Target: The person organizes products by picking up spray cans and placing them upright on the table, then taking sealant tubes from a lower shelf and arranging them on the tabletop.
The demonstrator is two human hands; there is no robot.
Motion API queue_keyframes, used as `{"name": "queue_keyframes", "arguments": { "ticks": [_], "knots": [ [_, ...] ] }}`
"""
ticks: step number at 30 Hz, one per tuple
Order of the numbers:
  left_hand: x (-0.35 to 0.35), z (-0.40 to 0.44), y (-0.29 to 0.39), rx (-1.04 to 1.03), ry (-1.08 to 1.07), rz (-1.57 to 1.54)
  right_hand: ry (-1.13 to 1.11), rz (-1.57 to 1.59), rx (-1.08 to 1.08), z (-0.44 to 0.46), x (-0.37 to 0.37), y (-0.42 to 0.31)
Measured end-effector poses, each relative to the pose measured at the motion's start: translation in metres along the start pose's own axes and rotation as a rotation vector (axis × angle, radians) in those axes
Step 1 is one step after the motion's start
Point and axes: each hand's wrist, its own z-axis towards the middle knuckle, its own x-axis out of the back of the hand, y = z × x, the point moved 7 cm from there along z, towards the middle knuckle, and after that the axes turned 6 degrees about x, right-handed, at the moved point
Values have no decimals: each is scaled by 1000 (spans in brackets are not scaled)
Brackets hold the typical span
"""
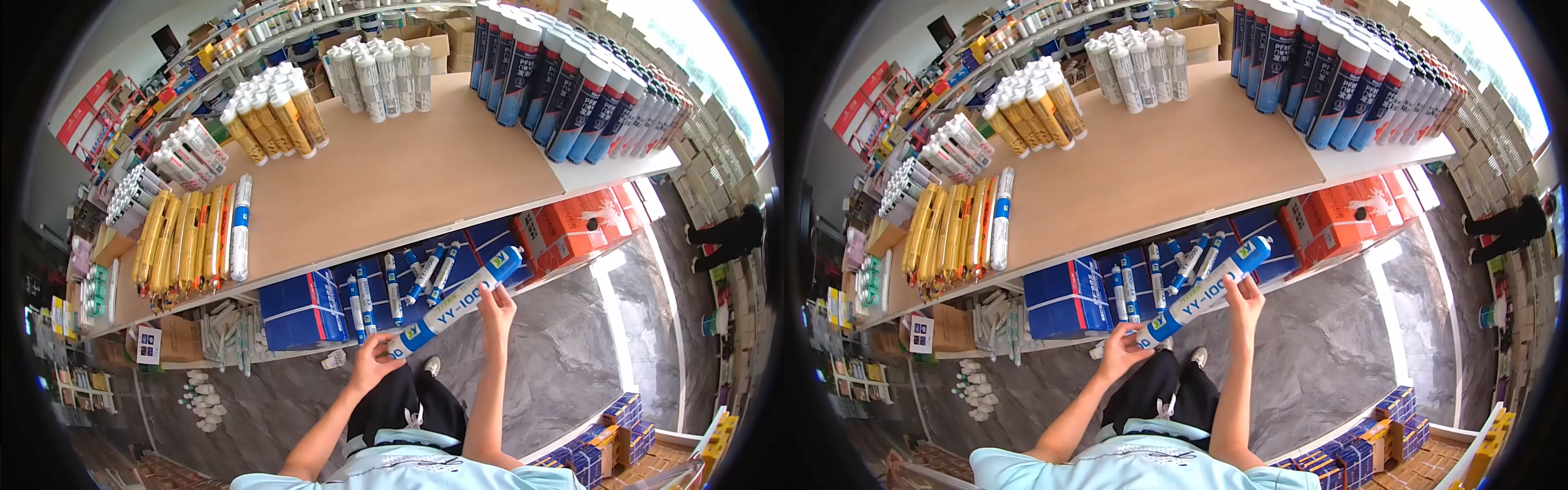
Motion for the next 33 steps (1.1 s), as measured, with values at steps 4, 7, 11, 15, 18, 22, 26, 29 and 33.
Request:
{"name": "queue_keyframes", "arguments": {
  "ticks": [4, 7, 11, 15, 18, 22, 26, 29, 33],
  "knots": [
    [32, -10, 34, -3, -14, 7, -78, 137, 29, -8, -52, -26],
    [57, -14, 57, -73, 56, -119, -231, 150, 1, -11, -83, -39],
    [79, -11, 63, -90, 86, -165, -291, 260, -10, -8, -112, -42],
    [93, -3, 63, -54, 54, -476, -397, 336, -44, -2, -154, -51],
    [118, 14, 67, -6, -3, -763, -429, 555, -140, 5, -199, -38],
    [140, 27, 63, 63, -24, -928, -511, 632, -108, 10, -243, -23],
    [164, 41, 52, 201, -38, -1048, -480, 502, -188, 21, -281, 13],
    [181, 44, 45, 275, -18, -921, -511, 430, -325, 21, -303, 67],
    [200, 47, -1, 393, 25, -1127, -505, 204, -270, 11, -320, 87]
  ]
}}
